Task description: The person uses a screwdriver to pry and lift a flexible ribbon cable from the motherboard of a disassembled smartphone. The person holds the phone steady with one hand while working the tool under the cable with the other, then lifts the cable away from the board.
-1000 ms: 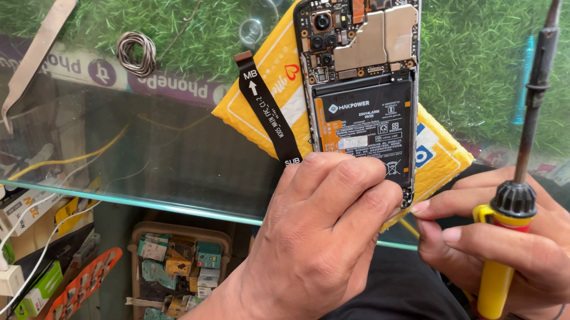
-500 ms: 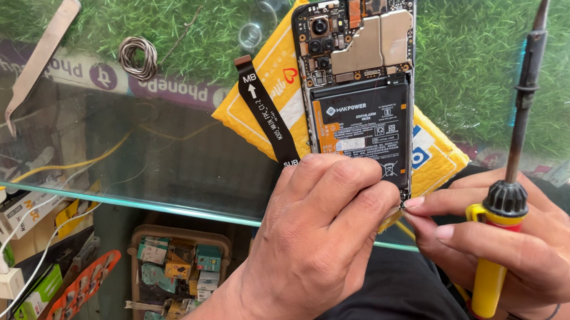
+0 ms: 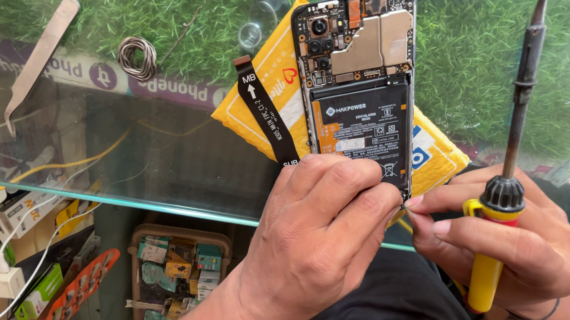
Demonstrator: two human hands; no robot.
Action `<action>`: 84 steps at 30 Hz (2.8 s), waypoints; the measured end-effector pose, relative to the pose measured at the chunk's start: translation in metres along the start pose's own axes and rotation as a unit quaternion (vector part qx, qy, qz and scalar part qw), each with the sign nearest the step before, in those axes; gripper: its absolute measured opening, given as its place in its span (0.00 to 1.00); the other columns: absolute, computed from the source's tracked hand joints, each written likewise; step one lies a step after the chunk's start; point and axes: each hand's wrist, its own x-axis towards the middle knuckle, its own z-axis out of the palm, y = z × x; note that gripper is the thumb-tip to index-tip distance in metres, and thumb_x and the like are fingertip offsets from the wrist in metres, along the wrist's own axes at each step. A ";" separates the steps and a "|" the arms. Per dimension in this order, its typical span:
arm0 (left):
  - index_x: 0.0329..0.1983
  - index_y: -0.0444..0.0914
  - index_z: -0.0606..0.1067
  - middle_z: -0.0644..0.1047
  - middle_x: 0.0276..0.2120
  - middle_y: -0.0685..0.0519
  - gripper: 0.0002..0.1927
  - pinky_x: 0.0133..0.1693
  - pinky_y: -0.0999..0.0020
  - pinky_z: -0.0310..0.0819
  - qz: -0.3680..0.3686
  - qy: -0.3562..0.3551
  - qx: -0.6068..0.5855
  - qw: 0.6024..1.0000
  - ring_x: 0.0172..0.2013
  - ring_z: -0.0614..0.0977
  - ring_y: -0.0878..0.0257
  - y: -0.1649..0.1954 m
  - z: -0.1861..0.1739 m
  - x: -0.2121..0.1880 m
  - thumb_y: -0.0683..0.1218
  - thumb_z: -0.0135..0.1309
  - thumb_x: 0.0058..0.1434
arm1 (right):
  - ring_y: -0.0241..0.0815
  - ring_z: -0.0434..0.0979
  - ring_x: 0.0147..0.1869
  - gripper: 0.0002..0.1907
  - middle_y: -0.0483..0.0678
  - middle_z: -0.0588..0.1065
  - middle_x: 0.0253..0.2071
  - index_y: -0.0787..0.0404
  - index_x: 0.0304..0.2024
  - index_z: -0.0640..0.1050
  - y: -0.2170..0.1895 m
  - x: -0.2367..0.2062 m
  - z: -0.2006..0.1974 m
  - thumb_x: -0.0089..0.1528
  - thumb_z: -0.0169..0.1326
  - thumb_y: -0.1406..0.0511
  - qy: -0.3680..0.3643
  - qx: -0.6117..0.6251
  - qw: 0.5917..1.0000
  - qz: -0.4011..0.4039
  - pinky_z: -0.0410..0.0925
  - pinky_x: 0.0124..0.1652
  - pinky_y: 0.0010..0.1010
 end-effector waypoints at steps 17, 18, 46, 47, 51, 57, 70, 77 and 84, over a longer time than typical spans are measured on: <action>0.49 0.36 0.76 0.74 0.50 0.52 0.15 0.48 0.59 0.71 -0.006 0.020 0.046 0.999 0.51 0.77 0.53 0.006 0.010 0.004 0.40 0.64 0.61 | 0.42 0.75 0.30 0.20 0.53 0.76 0.29 0.60 0.49 0.66 0.069 -0.135 -0.035 0.72 0.45 0.50 0.206 0.112 0.972 0.003 0.74 0.30 0.29; 0.50 0.36 0.76 0.74 0.50 0.52 0.15 0.48 0.59 0.71 -0.006 0.017 0.047 0.999 0.50 0.77 0.54 0.006 0.010 0.004 0.40 0.64 0.61 | 0.42 0.74 0.29 0.21 0.53 0.75 0.28 0.62 0.47 0.67 0.072 -0.148 -0.038 0.72 0.44 0.49 0.214 0.113 0.970 0.015 0.74 0.30 0.29; 0.45 0.32 0.77 0.75 0.47 0.50 0.15 0.51 0.57 0.73 0.024 0.013 0.098 0.995 0.49 0.77 0.54 0.009 0.008 0.008 0.41 0.64 0.55 | 0.42 0.70 0.31 0.27 0.52 0.68 0.32 0.67 0.39 0.69 0.140 -0.279 -0.081 0.70 0.59 0.49 0.306 0.189 0.924 0.131 0.67 0.34 0.24; 0.45 0.32 0.77 0.75 0.47 0.50 0.15 0.50 0.57 0.73 0.025 0.013 0.098 0.995 0.49 0.77 0.54 0.009 0.008 0.008 0.41 0.64 0.55 | 0.42 0.70 0.31 0.27 0.52 0.68 0.32 0.68 0.38 0.69 0.141 -0.282 -0.082 0.71 0.60 0.50 0.307 0.190 0.923 0.134 0.66 0.34 0.24; 0.48 0.33 0.77 0.75 0.50 0.50 0.16 0.54 0.56 0.73 0.023 0.008 0.101 0.995 0.52 0.76 0.54 0.009 0.009 0.007 0.42 0.64 0.59 | 0.42 0.69 0.31 0.28 0.53 0.68 0.31 0.68 0.37 0.69 0.146 -0.290 -0.085 0.71 0.61 0.50 0.324 0.191 0.914 0.155 0.65 0.34 0.23; 0.50 0.34 0.77 0.74 0.52 0.51 0.16 0.55 0.56 0.73 0.020 0.006 0.099 0.995 0.53 0.76 0.55 0.007 0.011 0.002 0.42 0.64 0.60 | 0.42 0.68 0.30 0.29 0.53 0.68 0.30 0.69 0.36 0.69 0.142 -0.277 -0.086 0.70 0.60 0.48 0.348 0.189 0.904 0.164 0.64 0.33 0.24; 0.50 0.34 0.76 0.75 0.51 0.50 0.16 0.53 0.57 0.73 0.030 0.017 0.092 0.995 0.52 0.77 0.54 0.003 0.014 0.005 0.43 0.63 0.60 | 0.43 0.76 0.43 0.27 0.52 0.73 0.45 0.65 0.54 0.74 0.155 -0.239 -0.086 0.71 0.56 0.47 0.293 0.221 0.925 0.104 0.76 0.42 0.34; 0.48 0.33 0.76 0.74 0.49 0.50 0.17 0.51 0.58 0.72 0.056 0.010 0.105 0.993 0.50 0.78 0.56 -0.011 0.017 0.007 0.44 0.64 0.58 | 0.44 0.77 0.44 0.26 0.53 0.74 0.45 0.65 0.53 0.75 0.179 -0.245 -0.083 0.71 0.56 0.49 0.296 0.215 0.926 0.094 0.75 0.45 0.36; 0.49 0.33 0.76 0.75 0.49 0.50 0.17 0.51 0.60 0.73 0.069 0.013 0.110 0.991 0.49 0.78 0.56 -0.015 0.018 0.006 0.43 0.64 0.59 | 0.45 0.77 0.45 0.24 0.53 0.75 0.44 0.66 0.52 0.76 0.186 -0.248 -0.081 0.70 0.56 0.50 0.292 0.216 0.927 0.091 0.74 0.47 0.39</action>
